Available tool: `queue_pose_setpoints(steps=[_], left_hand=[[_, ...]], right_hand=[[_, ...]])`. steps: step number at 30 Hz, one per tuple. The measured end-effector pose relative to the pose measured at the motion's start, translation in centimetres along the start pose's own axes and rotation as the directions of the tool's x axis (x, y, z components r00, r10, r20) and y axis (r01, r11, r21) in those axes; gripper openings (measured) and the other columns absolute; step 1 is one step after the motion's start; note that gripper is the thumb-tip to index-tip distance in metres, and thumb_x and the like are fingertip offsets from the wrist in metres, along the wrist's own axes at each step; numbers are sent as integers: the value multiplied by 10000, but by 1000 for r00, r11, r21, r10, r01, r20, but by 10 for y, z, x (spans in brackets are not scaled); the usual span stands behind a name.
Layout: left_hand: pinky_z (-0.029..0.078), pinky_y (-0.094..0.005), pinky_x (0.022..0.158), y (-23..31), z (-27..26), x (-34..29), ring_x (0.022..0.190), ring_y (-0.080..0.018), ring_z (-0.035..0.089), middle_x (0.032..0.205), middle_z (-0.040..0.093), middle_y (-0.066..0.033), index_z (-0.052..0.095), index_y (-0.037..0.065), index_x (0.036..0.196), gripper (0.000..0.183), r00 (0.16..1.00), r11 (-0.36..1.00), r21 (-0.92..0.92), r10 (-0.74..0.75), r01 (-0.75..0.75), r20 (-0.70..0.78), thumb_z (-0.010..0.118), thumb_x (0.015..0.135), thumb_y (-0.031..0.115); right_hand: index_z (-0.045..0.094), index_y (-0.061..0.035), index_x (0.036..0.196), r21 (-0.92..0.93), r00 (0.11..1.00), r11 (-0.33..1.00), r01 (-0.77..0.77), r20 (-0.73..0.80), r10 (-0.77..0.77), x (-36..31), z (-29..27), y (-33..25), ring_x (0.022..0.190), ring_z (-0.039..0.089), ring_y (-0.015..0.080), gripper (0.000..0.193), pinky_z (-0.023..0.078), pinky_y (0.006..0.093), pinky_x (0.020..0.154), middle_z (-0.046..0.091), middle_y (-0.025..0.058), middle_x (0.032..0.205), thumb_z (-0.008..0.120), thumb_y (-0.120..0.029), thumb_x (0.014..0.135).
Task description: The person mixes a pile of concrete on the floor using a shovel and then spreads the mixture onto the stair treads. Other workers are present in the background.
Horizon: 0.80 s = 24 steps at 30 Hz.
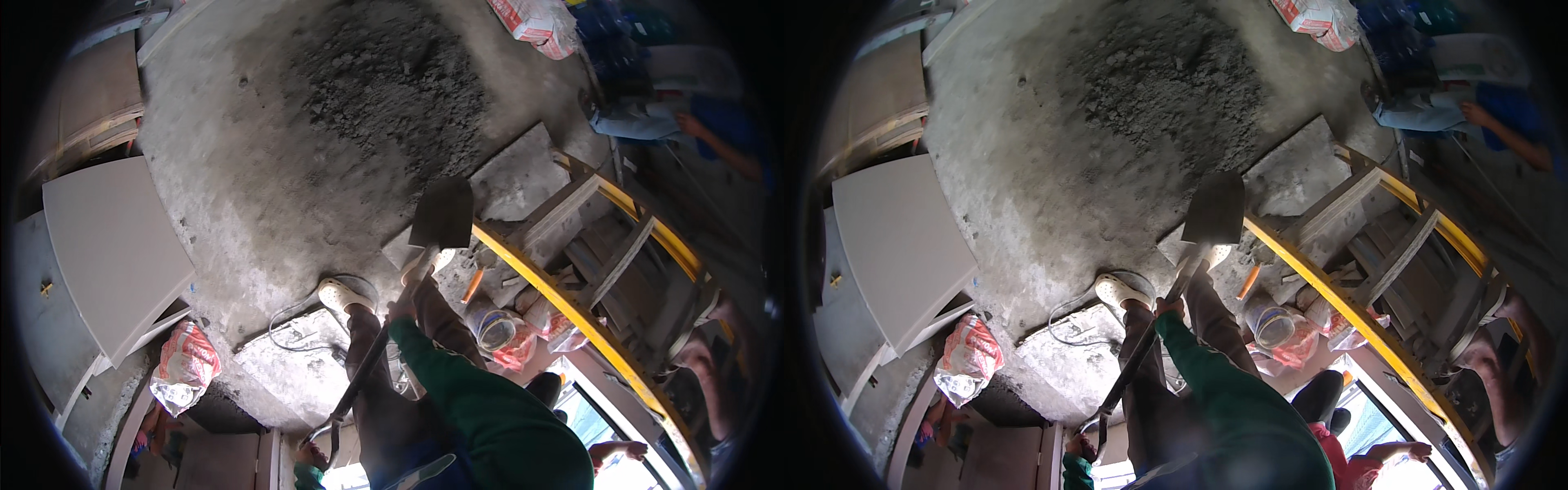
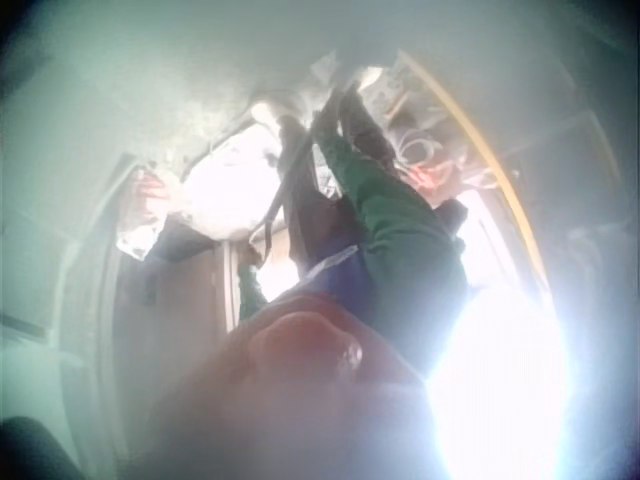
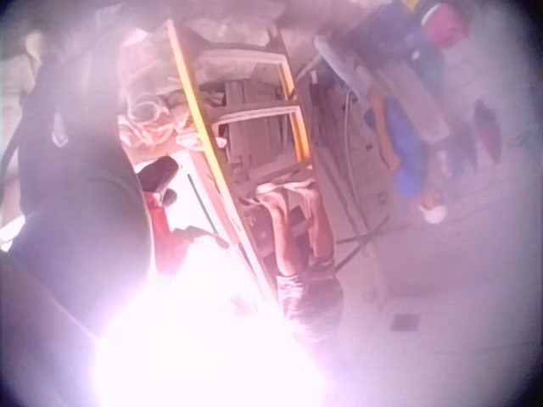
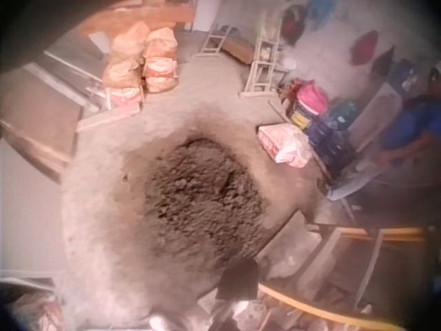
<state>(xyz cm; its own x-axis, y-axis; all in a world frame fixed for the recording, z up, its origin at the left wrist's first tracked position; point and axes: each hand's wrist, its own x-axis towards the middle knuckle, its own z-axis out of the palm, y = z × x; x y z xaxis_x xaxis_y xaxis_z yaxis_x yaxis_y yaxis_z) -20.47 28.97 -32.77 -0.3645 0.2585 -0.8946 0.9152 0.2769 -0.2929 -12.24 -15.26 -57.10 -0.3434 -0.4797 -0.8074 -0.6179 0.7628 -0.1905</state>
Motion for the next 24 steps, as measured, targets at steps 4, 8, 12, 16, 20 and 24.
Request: queue_pose_setpoints(steps=[4, 8, 12, 16, 20, 24], left_hand=[[422, -363, 459, 38, 108, 34, 494, -208, 480, 585, 452, -36, 498, 124, 752, 114, 986, 998, 9, 55, -57, 158, 561, 791, 210], [442, -381, 440, 60, 230, 38, 466, -199, 453, 606, 420, -50, 502, 50, 914, 135, 951, 979, 3, 198, -205, 238, 453, 817, 130], [470, -385, 387, 64, 288, 32, 427, -238, 517, 622, 497, -94, 532, 12, 797, 167, 933, 934, 134, 301, -330, 195, 504, 844, 169], [465, -383, 403, 66, 287, 29, 447, -231, 509, 628, 487, -82, 518, 41, 817, 162, 946, 912, 253, 305, -324, 111, 514, 865, 195], [410, -390, 391, 94, 275, 28, 441, -224, 473, 610, 456, -59, 483, 85, 776, 128, 967, 947, 195, 250, -254, 46, 519, 851, 182], [356, -349, 295, 113, 259, 29, 332, -183, 413, 485, 413, -44, 459, 73, 635, 196, 879, 857, 220, 477, -466, 7, 509, 819, 119]], right_hand=[[511, -80, 893, 225, 960, 956, 185, -250, -127, 103, -9, -65, 419, 502, 200, 240, 417, 344, 369, 460, 49, 512, 685, -183, 765], [539, -44, 832, -6, 920, 921, 390, -35, -389, 191, -45, -137, 476, 545, 205, 182, 465, 367, 433, 556, 94, 580, 629, -189, 770], [586, 1, 819, 75, 965, 965, 253, 57, -257, 206, -54, -180, 505, 591, 229, 186, 488, 389, 473, 602, 121, 616, 608, -174, 759], [614, 19, 857, -107, 968, 965, 238, -53, -244, 182, -40, -187, 529, 620, 235, 221, 503, 390, 483, 634, 137, 649, 592, -171, 746], [581, 4, 854, -142, 981, 983, 119, -137, -138, 176, -9, -182, 492, 593, 225, 207, 488, 376, 454, 612, 126, 629, 596, -174, 750], [495, -29, 900, 174, 993, 980, 97, -85, -83, 181, 23, -147, 421, 514, 200, 235, 410, 350, 374, 520, 93, 554, 614, -188, 776]])
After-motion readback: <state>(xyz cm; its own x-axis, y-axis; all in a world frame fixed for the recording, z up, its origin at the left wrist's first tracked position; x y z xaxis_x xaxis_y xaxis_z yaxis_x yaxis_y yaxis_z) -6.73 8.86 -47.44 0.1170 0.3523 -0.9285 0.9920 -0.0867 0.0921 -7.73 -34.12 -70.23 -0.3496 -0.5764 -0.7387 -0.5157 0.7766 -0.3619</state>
